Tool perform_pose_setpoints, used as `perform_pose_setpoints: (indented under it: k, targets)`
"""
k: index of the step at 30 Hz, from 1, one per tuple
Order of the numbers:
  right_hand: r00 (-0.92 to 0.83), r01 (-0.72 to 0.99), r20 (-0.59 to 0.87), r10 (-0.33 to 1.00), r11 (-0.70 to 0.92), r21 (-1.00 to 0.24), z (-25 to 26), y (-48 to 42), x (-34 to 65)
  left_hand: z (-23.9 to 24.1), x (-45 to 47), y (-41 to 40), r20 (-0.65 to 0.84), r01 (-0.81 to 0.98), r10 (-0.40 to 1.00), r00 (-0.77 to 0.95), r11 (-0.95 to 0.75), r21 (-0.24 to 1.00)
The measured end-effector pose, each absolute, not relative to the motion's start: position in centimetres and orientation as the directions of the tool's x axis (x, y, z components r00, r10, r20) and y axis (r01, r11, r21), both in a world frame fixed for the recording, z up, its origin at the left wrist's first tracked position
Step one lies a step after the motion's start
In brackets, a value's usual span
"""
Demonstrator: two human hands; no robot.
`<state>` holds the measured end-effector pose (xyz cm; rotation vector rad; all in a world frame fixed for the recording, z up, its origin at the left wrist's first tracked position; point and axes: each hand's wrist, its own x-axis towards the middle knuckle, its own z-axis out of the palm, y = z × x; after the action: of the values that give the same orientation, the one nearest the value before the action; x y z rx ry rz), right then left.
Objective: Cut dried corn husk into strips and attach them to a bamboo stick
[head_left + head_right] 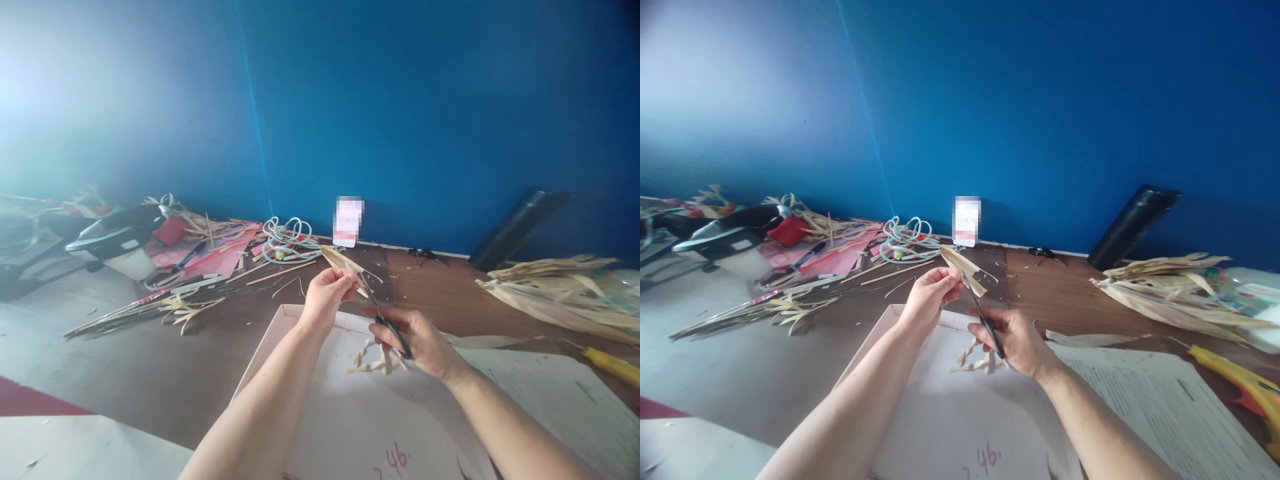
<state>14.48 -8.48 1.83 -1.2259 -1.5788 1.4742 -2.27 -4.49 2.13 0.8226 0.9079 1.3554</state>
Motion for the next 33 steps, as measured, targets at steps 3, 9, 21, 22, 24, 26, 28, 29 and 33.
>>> perform_pose_setpoints:
  k: [3,9,21,22,24,26,28,29,33]
  targets:
    - [-0.353,0.199,-0.141,0.925,-0.074,-0.977,1.8,-8.4,14.5,2.1,-2.3,-4.5,-0.064,-0.444,0.998,0.003,0.059,0.894]
    - [-0.328,0.200,-0.151,0.933,-0.088,-0.976,1.5,-8.3,14.4,2.2,-2.3,-4.6,-0.060,-0.471,0.998,0.005,0.055,0.880]
    - [-0.312,0.245,-0.119,0.942,-0.041,-0.969,1.3,-8.3,14.5,1.9,-2.1,-4.4,-0.080,-0.499,0.997,-0.010,0.064,0.864]
    - [-0.312,0.249,-0.119,0.943,-0.040,-0.968,1.3,-8.3,14.5,1.9,-2.1,-4.5,-0.083,-0.500,0.997,-0.007,0.068,0.863]
    - [-0.312,0.254,-0.125,0.942,-0.044,-0.966,1.2,-8.2,14.5,1.9,-2.1,-4.5,-0.086,-0.502,0.996,-0.005,0.072,0.862]
    - [-0.316,0.254,-0.131,0.940,-0.050,-0.966,1.1,-8.2,14.6,1.9,-2.1,-4.5,-0.085,-0.506,0.996,-0.008,0.069,0.860]
    - [-0.322,0.254,-0.129,0.938,-0.046,-0.966,0.9,-8.1,14.6,1.9,-2.1,-4.5,-0.081,-0.508,0.997,-0.008,0.066,0.859]
    - [-0.325,0.255,-0.127,0.937,-0.043,-0.966,0.8,-8.1,14.7,1.9,-2.1,-4.5,-0.078,-0.508,0.997,-0.006,0.064,0.859]
    - [-0.334,0.266,-0.138,0.932,-0.047,-0.963,0.7,-8.0,14.8,1.9,-2.0,-4.5,-0.079,-0.508,0.997,-0.006,0.065,0.859]
